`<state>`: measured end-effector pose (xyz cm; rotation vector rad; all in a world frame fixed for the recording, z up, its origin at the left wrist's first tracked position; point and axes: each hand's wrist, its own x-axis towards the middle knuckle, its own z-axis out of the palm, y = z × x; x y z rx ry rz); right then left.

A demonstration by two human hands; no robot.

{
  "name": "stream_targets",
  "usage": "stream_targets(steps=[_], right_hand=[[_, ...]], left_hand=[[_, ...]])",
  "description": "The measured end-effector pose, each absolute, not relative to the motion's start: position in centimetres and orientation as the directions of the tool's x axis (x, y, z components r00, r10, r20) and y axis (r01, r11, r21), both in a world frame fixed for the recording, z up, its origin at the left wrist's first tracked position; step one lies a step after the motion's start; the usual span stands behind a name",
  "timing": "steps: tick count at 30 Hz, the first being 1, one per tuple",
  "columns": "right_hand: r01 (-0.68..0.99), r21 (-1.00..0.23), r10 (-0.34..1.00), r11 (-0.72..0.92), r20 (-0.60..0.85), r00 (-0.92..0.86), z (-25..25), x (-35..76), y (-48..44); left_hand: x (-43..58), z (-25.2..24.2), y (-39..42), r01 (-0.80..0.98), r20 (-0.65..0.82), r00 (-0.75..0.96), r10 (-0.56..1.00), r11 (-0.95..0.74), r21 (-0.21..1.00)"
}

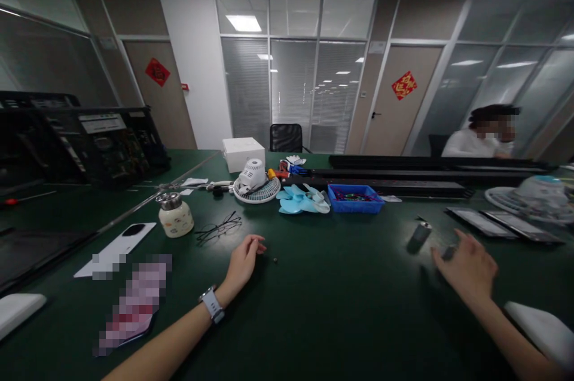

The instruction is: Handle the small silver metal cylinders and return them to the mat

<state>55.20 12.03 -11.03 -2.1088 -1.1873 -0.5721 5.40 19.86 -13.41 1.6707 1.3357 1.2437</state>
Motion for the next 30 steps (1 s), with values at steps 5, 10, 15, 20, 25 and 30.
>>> stream_targets(steps=[5, 10, 15, 20, 25, 30], right_hand=[[0.917, -0.299, 0.824, 0.263, 0.564, -0.052, -9.0, 41.3, 14.3], [0.722, -0.469, 0.861, 0.509, 0.277, -0.426, -10.7, 28.7, 17.2], [0.712, -0.499, 0.870, 0.493, 0.305, -0.388, -12.5, 24.9, 19.0], [0.699, -0.531, 0.876, 0.479, 0.333, -0.348, -11.9, 26.6, 18.7], [0.805, -0.489, 0.889, 0.337, 0.446, -0.101, -8.4, 38.0, 16.8], [0.859, -0.321, 0.766, -0.399, 0.398, 0.504, -6.1, 53.5, 12.3]], left_hand=[[5.5, -13.3, 19.9, 0.320, 0.273, 0.020, 0.962, -0.265, 0.910], [5.2, -13.3, 19.7, 0.338, 0.295, 0.042, 0.955, -0.291, 0.895], [5.0, -13.4, 19.7, 0.376, 0.306, 0.051, 0.951, -0.302, 0.876], [5.3, -13.3, 19.7, 0.401, 0.301, 0.079, 0.950, -0.307, 0.863], [5.3, -13.1, 19.4, 0.422, 0.285, 0.095, 0.954, -0.298, 0.856], [5.5, -12.8, 19.3, 0.425, 0.272, 0.111, 0.956, -0.293, 0.856]])
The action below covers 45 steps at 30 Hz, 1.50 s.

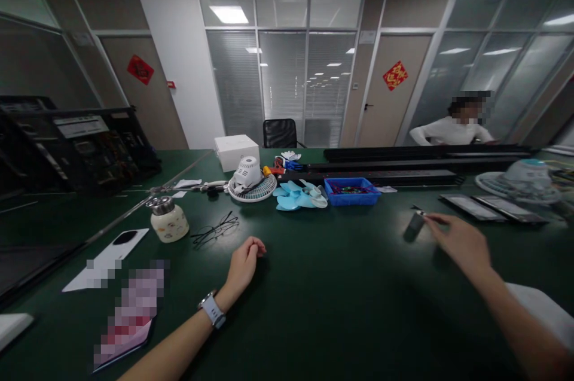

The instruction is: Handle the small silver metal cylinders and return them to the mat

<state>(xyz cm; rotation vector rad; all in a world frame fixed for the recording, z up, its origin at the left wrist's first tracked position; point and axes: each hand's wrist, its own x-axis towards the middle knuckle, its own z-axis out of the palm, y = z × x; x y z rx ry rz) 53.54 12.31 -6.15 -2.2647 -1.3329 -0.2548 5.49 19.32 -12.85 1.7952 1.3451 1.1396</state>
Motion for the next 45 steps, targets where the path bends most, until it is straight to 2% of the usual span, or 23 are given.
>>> stream_targets(steps=[2, 5, 18, 27, 32, 35, 37, 39, 42, 45], right_hand=[[0.748, -0.263, 0.681, -0.609, 0.311, 0.663, -6.3, 57.5, 10.8], [0.674, -0.241, 0.652, -0.698, 0.174, 0.738, -7.4, 60.2, 9.9], [0.616, -0.385, 0.582, -0.688, 0.214, 0.784, -8.9, 60.6, 10.5], [0.656, -0.371, 0.621, -0.657, 0.226, 0.750, -8.8, 60.2, 10.4], [0.637, -0.366, 0.626, -0.678, 0.166, 0.762, -8.1, 59.6, 9.7], [0.695, -0.311, 0.642, -0.648, 0.267, 0.719, -7.4, 59.1, 9.8], [0.770, -0.221, 0.667, -0.599, 0.396, 0.632, -6.9, 58.8, 10.8], [0.840, -0.101, 0.733, -0.533, 0.441, 0.518, -6.3, 58.7, 12.6], [0.894, -0.007, 0.859, -0.448, 0.275, 0.432, -5.7, 58.5, 16.3], [0.912, -0.027, 0.904, -0.409, 0.123, 0.409, -5.7, 58.4, 19.2]], left_hand=[[5.5, -12.8, 19.3, 0.420, 0.266, 0.103, 0.958, -0.284, 0.862], [5.6, -12.8, 19.3, 0.412, 0.267, 0.093, 0.959, -0.281, 0.867], [5.4, -13.0, 19.3, 0.469, 0.270, 0.125, 0.955, -0.296, 0.832], [5.4, -12.9, 19.4, 0.513, 0.257, 0.149, 0.955, -0.297, 0.805], [5.4, -12.7, 19.4, 0.539, 0.258, 0.153, 0.954, -0.299, 0.788], [5.4, -12.6, 19.4, 0.552, 0.263, 0.168, 0.950, -0.312, 0.773], [5.3, -12.7, 19.4, 0.560, 0.264, 0.178, 0.948, -0.318, 0.765], [5.2, -12.7, 19.4, 0.568, 0.264, 0.185, 0.947, -0.322, 0.757], [5.1, -12.7, 19.4, 0.582, 0.257, 0.188, 0.948, -0.318, 0.748], [5.1, -12.6, 19.3, 0.594, 0.260, 0.193, 0.946, -0.324, 0.737]])
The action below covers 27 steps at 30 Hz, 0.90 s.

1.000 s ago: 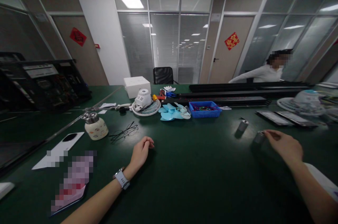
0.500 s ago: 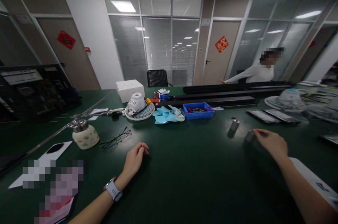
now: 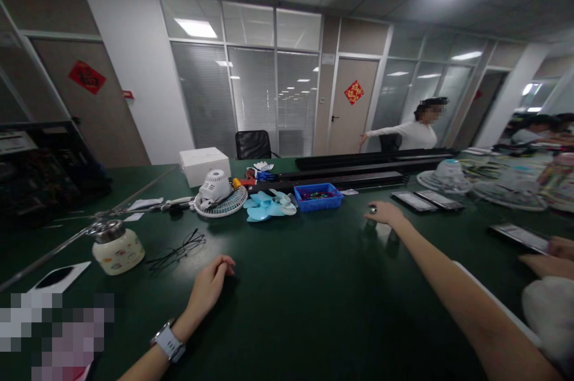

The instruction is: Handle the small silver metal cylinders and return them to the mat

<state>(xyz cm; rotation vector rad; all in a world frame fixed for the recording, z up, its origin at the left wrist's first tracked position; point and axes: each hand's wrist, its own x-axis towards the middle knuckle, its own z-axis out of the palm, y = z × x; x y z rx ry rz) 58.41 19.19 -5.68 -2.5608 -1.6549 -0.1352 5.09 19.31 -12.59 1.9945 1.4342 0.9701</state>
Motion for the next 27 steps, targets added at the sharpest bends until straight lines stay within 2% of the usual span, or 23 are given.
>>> stream_targets(steps=[6, 10, 13, 16, 18, 20, 23, 27], right_hand=[[0.935, -0.077, 0.925, -0.347, 0.138, 0.355, -5.7, 57.4, 19.7], [0.971, -0.135, 0.953, -0.199, 0.204, 0.224, -5.8, 52.6, 18.8], [0.965, -0.260, 0.972, 0.041, 0.232, 0.022, -6.8, 45.6, 18.2], [0.789, -0.502, 0.930, 0.355, 0.278, -0.241, -7.8, 37.7, 17.5], [0.692, -0.558, 0.888, 0.458, 0.312, -0.336, -8.4, 33.4, 16.9], [0.656, -0.563, 0.864, 0.502, 0.350, -0.361, -8.9, 30.3, 16.4], [0.632, -0.595, 0.864, 0.498, 0.401, -0.304, -10.0, 28.2, 15.8], [0.619, -0.624, 0.870, 0.478, 0.433, -0.236, -11.5, 28.0, 15.6]], left_hand=[[5.0, -12.6, 19.3, 0.614, 0.274, 0.200, 0.941, -0.338, 0.714], [5.3, -12.6, 19.3, 0.615, 0.290, 0.223, 0.931, -0.365, 0.699], [5.7, -12.3, 18.8, 0.606, 0.318, 0.274, 0.907, -0.420, 0.675], [6.1, -12.1, 17.9, 0.586, 0.422, 0.359, 0.833, -0.553, 0.593], [6.2, -11.9, 17.3, 0.565, 0.504, 0.415, 0.757, -0.649, 0.510], [6.3, -11.9, 16.9, 0.551, 0.564, 0.447, 0.695, -0.710, 0.439], [6.6, -11.8, 16.8, 0.539, 0.608, 0.466, 0.642, -0.751, 0.380], [7.5, -11.7, 17.5, 0.507, 0.603, 0.477, 0.639, -0.761, 0.404]])
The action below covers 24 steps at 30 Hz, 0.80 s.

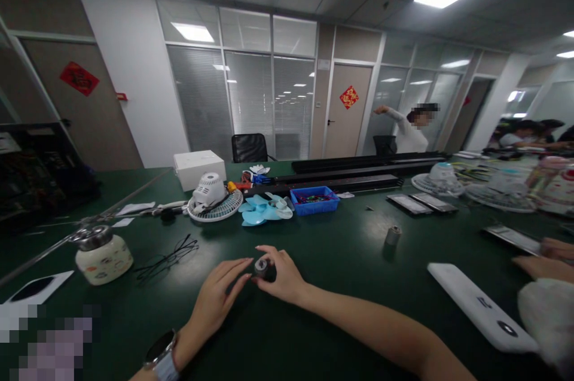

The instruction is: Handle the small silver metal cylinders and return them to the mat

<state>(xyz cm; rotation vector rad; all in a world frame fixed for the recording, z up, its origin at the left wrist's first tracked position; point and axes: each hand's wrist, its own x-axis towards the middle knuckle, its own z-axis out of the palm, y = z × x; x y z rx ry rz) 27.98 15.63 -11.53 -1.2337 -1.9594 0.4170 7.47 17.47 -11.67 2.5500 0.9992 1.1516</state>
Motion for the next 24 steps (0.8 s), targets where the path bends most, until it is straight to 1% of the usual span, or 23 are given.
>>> stream_targets(steps=[6, 12, 15, 17, 21, 24], right_hand=[[0.625, -0.604, 0.861, 0.495, 0.441, -0.255, -12.2, 28.1, 15.7], [0.622, -0.617, 0.871, 0.481, 0.418, -0.259, -12.1, 28.1, 15.6], [0.609, -0.636, 0.876, 0.475, 0.406, -0.259, -12.1, 28.2, 15.7], [0.600, -0.638, 0.872, 0.482, 0.413, -0.261, -12.2, 28.2, 15.8], [0.595, -0.634, 0.865, 0.493, 0.431, -0.257, -12.4, 28.1, 15.8], [0.599, -0.632, 0.866, 0.491, 0.430, -0.257, -12.4, 28.1, 15.7]], left_hand=[[9.0, -11.5, 18.6, 0.434, 0.555, 0.475, 0.683, -0.730, 0.528], [10.1, -10.4, 19.0, 0.434, 0.464, 0.491, 0.737, -0.669, 0.603], [10.7, -9.7, 19.3, 0.435, 0.431, 0.523, 0.735, -0.665, 0.607], [11.0, -9.2, 19.3, 0.443, 0.444, 0.522, 0.728, -0.676, 0.589], [10.1, -8.5, 19.2, 0.485, 0.535, 0.433, 0.725, -0.688, 0.540], [7.9, -8.9, 18.8, 0.553, 0.533, 0.368, 0.762, -0.640, 0.534]])
